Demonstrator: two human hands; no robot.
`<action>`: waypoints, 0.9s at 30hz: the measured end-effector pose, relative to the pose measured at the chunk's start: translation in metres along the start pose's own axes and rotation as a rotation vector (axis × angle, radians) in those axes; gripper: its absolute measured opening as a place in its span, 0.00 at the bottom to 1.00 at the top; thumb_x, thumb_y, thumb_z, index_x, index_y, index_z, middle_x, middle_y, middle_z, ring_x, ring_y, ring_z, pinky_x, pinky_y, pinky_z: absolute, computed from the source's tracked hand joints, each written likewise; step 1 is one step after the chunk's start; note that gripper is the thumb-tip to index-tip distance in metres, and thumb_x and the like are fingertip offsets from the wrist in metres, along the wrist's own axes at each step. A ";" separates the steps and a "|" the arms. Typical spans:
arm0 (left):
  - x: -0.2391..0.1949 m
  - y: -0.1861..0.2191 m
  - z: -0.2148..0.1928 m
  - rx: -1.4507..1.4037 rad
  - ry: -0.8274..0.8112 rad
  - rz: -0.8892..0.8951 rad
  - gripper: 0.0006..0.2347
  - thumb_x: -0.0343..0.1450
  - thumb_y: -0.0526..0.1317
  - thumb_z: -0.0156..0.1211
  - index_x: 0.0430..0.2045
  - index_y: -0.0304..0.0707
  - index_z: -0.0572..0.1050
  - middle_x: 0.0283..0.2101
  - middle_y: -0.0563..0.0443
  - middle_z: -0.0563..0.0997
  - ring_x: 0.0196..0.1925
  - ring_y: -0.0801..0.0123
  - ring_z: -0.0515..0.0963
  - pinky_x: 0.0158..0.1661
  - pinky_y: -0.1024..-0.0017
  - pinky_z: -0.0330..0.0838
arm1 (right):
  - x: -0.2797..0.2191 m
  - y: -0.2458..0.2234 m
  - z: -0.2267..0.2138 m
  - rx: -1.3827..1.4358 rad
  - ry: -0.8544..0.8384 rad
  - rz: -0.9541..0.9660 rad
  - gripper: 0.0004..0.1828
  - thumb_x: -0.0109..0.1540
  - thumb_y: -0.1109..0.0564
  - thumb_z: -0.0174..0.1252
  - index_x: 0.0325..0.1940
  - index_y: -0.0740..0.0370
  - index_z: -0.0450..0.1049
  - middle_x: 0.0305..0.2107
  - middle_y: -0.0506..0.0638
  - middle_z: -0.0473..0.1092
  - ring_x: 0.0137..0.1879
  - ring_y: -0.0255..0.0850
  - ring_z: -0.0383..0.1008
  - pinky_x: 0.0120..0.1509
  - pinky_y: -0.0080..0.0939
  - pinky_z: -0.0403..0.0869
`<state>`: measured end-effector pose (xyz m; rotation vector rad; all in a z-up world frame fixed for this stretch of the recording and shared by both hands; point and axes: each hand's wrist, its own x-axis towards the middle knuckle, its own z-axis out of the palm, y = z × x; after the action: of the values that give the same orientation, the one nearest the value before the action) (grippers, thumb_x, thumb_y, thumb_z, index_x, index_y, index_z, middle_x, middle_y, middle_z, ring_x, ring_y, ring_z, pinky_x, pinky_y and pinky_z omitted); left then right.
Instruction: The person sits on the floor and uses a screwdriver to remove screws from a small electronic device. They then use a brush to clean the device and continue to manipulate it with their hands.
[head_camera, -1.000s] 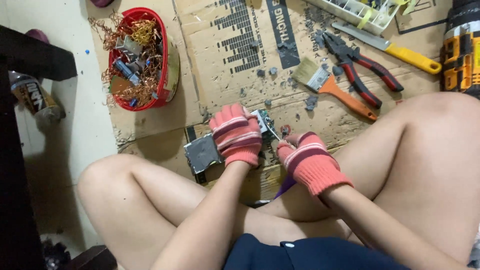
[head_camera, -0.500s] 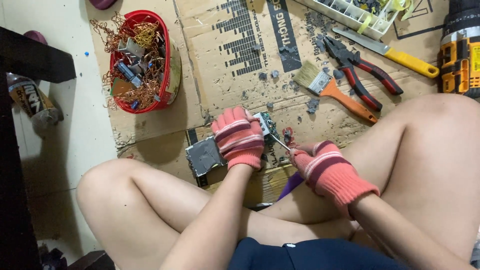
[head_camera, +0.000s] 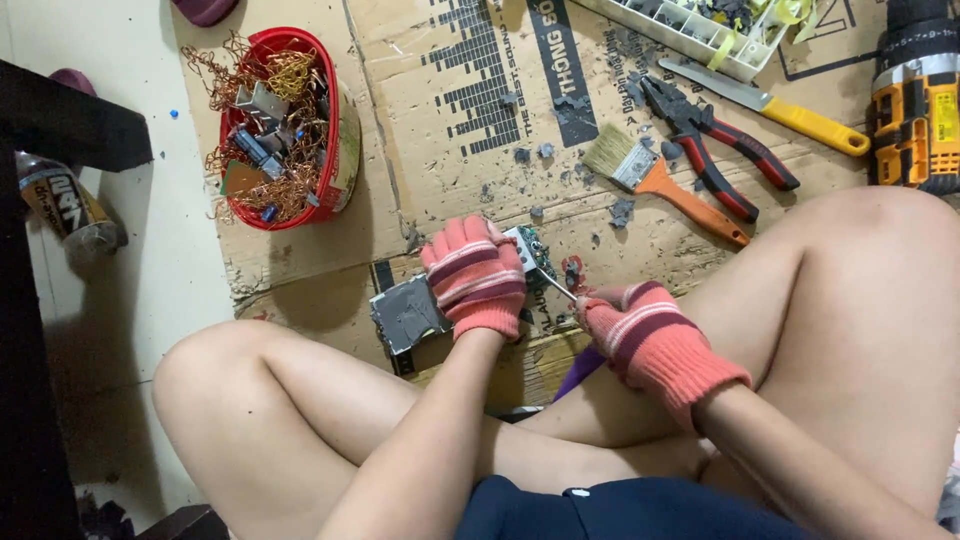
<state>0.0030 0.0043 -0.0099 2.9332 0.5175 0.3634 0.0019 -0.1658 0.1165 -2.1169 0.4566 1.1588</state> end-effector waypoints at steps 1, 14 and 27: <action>0.000 0.000 0.001 -0.001 -0.001 0.001 0.09 0.70 0.48 0.54 0.26 0.45 0.74 0.30 0.47 0.75 0.38 0.54 0.79 0.51 0.55 0.67 | 0.001 0.001 0.001 0.001 0.001 0.002 0.24 0.60 0.47 0.51 0.56 0.53 0.81 0.50 0.54 0.79 0.61 0.54 0.75 0.67 0.54 0.71; 0.000 0.002 -0.006 0.001 0.040 0.010 0.10 0.72 0.47 0.52 0.25 0.44 0.74 0.30 0.45 0.75 0.37 0.52 0.79 0.51 0.54 0.68 | 0.007 -0.001 -0.001 0.339 -0.087 0.217 0.23 0.61 0.54 0.51 0.56 0.63 0.80 0.30 0.61 0.71 0.36 0.54 0.71 0.41 0.51 0.72; 0.000 0.001 -0.002 0.013 0.014 -0.003 0.10 0.72 0.48 0.52 0.25 0.46 0.73 0.30 0.47 0.75 0.37 0.54 0.79 0.51 0.54 0.67 | 0.061 0.042 0.019 0.543 -0.195 0.305 0.20 0.61 0.49 0.55 0.54 0.60 0.76 0.15 0.53 0.58 0.14 0.43 0.56 0.17 0.41 0.60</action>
<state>0.0027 0.0038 -0.0077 2.9441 0.5289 0.3824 -0.0008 -0.1814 0.0417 -1.4863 0.9098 1.2230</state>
